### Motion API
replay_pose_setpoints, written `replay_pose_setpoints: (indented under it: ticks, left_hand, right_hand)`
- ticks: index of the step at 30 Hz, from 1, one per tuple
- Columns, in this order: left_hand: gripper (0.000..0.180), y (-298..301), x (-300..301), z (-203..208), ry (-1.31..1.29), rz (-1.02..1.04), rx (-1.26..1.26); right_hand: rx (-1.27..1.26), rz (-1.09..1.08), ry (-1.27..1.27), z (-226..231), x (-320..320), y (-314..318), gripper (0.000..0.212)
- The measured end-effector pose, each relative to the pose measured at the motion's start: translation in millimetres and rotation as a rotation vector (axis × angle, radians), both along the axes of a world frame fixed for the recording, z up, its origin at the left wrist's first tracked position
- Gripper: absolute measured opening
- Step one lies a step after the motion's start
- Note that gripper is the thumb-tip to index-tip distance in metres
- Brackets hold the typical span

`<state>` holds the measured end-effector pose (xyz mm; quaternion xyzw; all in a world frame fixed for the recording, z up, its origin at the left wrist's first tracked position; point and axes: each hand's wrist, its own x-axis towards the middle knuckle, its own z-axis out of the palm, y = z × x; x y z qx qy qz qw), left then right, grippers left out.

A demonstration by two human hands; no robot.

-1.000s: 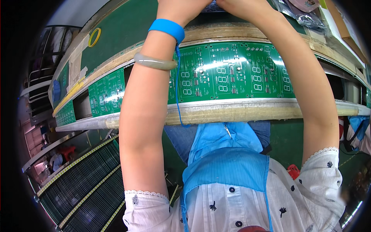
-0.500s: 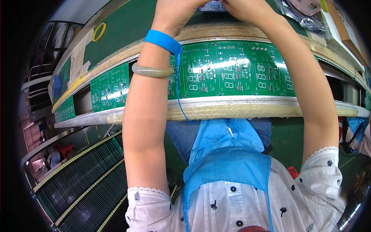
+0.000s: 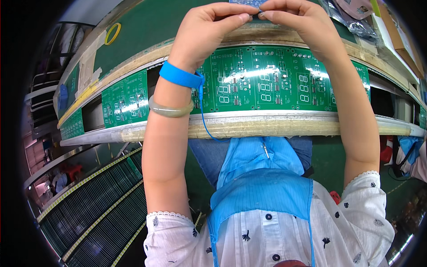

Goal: Manually assembling small components onto electronic circuit boards for LED displays at an industrial workbench.

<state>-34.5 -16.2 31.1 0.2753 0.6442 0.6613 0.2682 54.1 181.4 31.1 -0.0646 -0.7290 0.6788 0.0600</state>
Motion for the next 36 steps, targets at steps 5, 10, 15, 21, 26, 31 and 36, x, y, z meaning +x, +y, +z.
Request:
replay_pose_setpoints:
  ticks: [5, 10, 15, 21, 26, 31, 36]
  left_hand:
    - [0.021, -6, -4, -31, 0.292, -0.016, -0.041]
    - [0.015, -9, 0, -20, -0.119, 0.04, -0.02]
    - [0.014, -13, -2, -26, -0.11, 0.018, -0.027]
    - [0.014, -14, 1, -23, -0.028, 0.037, -0.094]
    - [0.014, -14, 2, -24, -0.002, 0.021, -0.074]
    - [0.013, -15, 0, -26, 0.065, 0.028, -0.121]
    - [0.012, -17, 0, -28, 0.065, 0.028, -0.105]
  right_hand:
    - [-0.085, 0.01, -0.052, -6, 6, -2, 0.017]
    - [-0.065, 0.001, -0.056, -7, 10, -2, 0.016]
    - [-0.009, -0.003, -0.042, -7, 12, -5, 0.015]
    - [0.197, -0.005, -0.068, -3, 17, -11, 0.012]
    - [0.537, 0.115, 0.024, -20, 20, -2, 0.022]
    - [0.748, 0.104, 0.087, -18, 26, -14, 0.017]
    - [0.929, 0.182, 0.158, -16, 26, -18, 0.017]
